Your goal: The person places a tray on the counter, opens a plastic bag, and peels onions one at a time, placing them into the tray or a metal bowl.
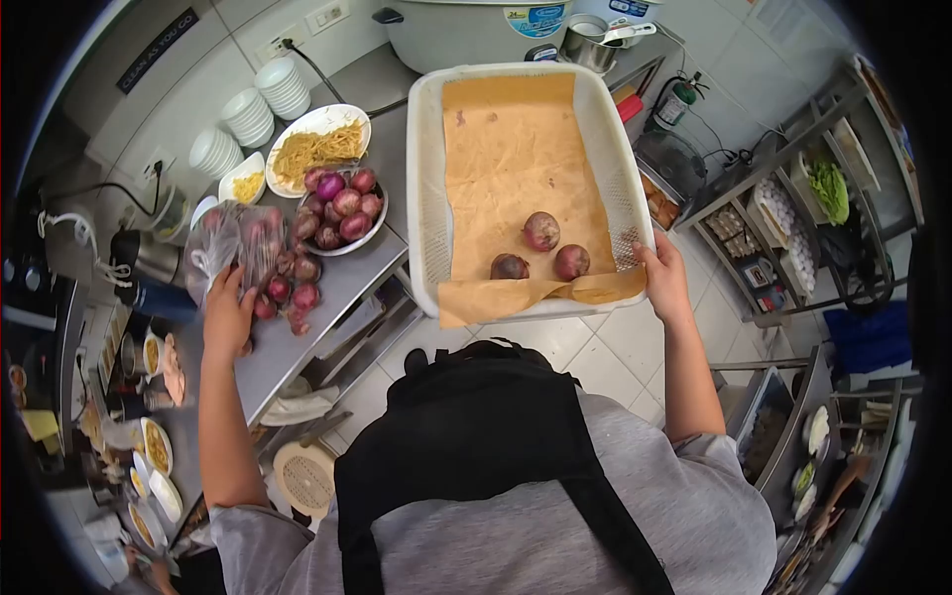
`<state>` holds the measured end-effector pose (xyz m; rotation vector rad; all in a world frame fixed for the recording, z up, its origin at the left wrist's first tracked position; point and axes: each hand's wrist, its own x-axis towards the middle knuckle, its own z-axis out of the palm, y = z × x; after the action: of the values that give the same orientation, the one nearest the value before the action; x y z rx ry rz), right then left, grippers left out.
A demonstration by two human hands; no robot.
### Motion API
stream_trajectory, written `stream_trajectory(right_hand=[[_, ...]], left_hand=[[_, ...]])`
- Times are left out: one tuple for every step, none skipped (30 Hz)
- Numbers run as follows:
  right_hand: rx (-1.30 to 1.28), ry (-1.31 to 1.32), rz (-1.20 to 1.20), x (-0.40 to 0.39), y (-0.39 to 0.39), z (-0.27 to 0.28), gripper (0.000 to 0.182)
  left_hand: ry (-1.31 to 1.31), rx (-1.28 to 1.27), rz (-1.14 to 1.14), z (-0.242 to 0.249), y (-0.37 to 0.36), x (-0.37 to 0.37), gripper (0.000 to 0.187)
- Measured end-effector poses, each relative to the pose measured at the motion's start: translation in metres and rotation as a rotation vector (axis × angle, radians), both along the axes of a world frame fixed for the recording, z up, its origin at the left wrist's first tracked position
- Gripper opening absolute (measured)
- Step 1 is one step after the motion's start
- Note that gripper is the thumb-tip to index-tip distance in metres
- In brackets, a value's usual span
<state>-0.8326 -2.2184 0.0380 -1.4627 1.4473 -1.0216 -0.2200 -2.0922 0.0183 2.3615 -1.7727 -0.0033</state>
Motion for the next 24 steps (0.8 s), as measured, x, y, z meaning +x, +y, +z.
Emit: stream_trajectory(right_hand=[[0.040,-0.012,-0.008,-0.001,-0.008,-0.008,0.033],[0.083,-0.025,-0.015,-0.001,-0.016,-0.017,0.033],[0.083,-0.021,-0.027,-0.001,-0.026,-0.026,0.033],[0.108,-0.052,-0.015,0.000,-0.038,-0.034,0.033],[0.130,-0.085,-0.004,0.003,-0.050,-0.041,0.033],[0.151,-0.087,-0.006,0.008,-0.060,-0.046,0.034],[0.152,-0.082,-0.021,0.014,-0.070,-0.049,0.034],[0.145,-0.064,0.003,0.020,-0.080,-0.052,0.033],[0.140,-0.045,0.029,0.025,-0.091,-0.055,0.033],[0.149,-0.063,0.019,0.029,-0.100,-0.058,0.034],[0.153,-0.057,0.009,0.032,-0.106,-0.061,0.034],[0.203,-0.116,-0.015,0.038,-0.113,-0.062,0.035],[0.253,-0.175,-0.035,0.042,-0.121,-0.065,0.036],[0.292,-0.180,-0.004,0.044,-0.129,-0.067,0.037],[0.298,-0.174,-0.002,0.046,-0.136,-0.069,0.037],[0.305,-0.159,-0.040,0.050,-0.140,-0.070,0.038],[0.310,-0.144,-0.078,0.052,-0.143,-0.072,0.038],[0.309,-0.174,-0.087,0.054,-0.143,-0.068,0.038],[0.313,-0.166,-0.082,0.057,-0.144,-0.066,0.038],[0.308,-0.173,-0.071,0.059,-0.144,-0.066,0.037],[0.304,-0.180,-0.061,0.060,-0.143,-0.064,0.037],[0.319,-0.212,-0.060,0.060,-0.144,-0.067,0.037],[0.324,-0.202,-0.056,0.059,-0.145,-0.068,0.037],[0.315,-0.212,-0.067,0.061,-0.143,-0.069,0.038]], left_hand=[[0.003,-0.004,-0.015,0.000,-0.002,0.010,0.042],[0.040,0.069,0.025,0.002,-0.004,0.021,0.037],[0.078,0.143,0.068,0.001,-0.004,0.032,0.033],[0.085,0.145,0.059,-0.005,-0.003,0.044,0.033],[0.088,0.094,0.058,-0.012,-0.002,0.056,0.030],[0.090,0.044,0.056,-0.017,-0.003,0.068,0.027],[0.095,0.046,0.042,-0.013,-0.007,0.071,0.027],[-0.012,0.062,-0.020,-0.009,-0.009,0.070,0.025],[-0.119,0.077,-0.081,-0.007,-0.011,0.068,0.023],[-0.116,0.044,-0.175,-0.009,-0.013,0.070,0.021],[-0.110,0.047,-0.184,-0.012,-0.017,0.073,0.021],[-0.021,0.068,-0.312,-0.015,-0.020,0.077,0.022],[0.068,0.089,-0.436,-0.017,-0.022,0.082,0.024],[0.165,0.170,-0.409,-0.019,-0.025,0.085,0.027],[0.172,0.175,-0.405,-0.015,-0.027,0.086,0.027],[0.165,0.246,-0.403,-0.005,-0.030,0.087,0.028],[0.157,0.317,-0.401,0.000,-0.030,0.090,0.029],[0.097,0.299,-0.415,-0.001,-0.029,0.096,0.033],[0.105,0.301,-0.410,0.000,-0.028,0.098,0.033],[0.053,0.359,-0.322,0.003,-0.028,0.097,0.037],[0.000,0.417,-0.236,0.007,-0.028,0.096,0.041],[0.008,0.419,-0.233,0.012,-0.030,0.095,0.041],[-0.018,0.485,-0.237,0.018,-0.032,0.093,0.048],[-0.043,0.554,-0.240,0.019,-0.032,0.091,0.055]])
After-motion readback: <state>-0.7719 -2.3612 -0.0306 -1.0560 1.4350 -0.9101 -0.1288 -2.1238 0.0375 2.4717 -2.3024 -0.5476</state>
